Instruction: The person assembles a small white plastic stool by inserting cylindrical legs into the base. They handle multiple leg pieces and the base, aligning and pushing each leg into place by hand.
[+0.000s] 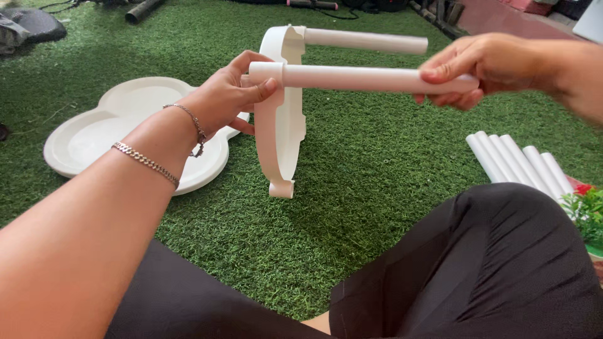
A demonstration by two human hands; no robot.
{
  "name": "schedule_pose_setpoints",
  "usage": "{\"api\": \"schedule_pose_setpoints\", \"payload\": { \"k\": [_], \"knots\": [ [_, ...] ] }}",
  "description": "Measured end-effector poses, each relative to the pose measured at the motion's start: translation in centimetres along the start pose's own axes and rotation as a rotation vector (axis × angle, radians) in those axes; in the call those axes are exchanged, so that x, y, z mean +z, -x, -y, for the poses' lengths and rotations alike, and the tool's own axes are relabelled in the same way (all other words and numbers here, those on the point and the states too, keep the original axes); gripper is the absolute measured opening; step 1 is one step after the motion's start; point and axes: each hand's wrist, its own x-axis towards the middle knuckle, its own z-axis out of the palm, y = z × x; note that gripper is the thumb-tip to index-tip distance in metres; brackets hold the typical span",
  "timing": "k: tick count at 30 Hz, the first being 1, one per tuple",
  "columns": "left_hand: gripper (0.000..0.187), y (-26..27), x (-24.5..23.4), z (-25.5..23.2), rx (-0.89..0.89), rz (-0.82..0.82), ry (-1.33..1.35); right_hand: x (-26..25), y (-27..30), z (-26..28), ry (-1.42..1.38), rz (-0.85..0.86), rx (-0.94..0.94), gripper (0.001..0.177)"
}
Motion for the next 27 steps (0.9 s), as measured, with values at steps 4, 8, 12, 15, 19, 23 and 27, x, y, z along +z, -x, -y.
{"api": "schedule_pose_setpoints", "payload": {
  "k": [4,8,12,15,19,23,27],
  "knots": [
    [0.068,-0.2,0.2,0.3,0.013,-0.032,0.032,1.7,-0.6,2.5,0.853,-0.306,0.002,0.057],
    [0.065,-0.6,0.6,0.3,0.019,-0.042,0.019,3.1,-1.7,3.2,1.119,-0.339,-0.045,0.057],
    [0.059,-0.8,0.6,0.1,0.046,-0.046,-0.009,1.1,-3.2,2.7,0.711,-0.06,0.212,0.056],
    [0.056,-1.3,0.6,0.3,0.011,-0.052,0.0,-0.5,-4.3,1.6,0.079,0.354,0.158,0.063],
    [0.054,-1.7,0.4,0.5,0.028,-0.053,0.016,-0.2,-5.2,1.4,0.234,0.245,0.243,0.06],
    [0.053,-1.1,0.4,1.4,0.038,-0.093,0.05,2.8,-5.3,3.2,0.983,-0.284,-0.248,0.049],
    [0.052,-2.4,2.2,0.8,0.037,-0.115,0.035,5.4,-4.2,3.6,1.307,-0.575,-0.06,0.027]
  ]
}}
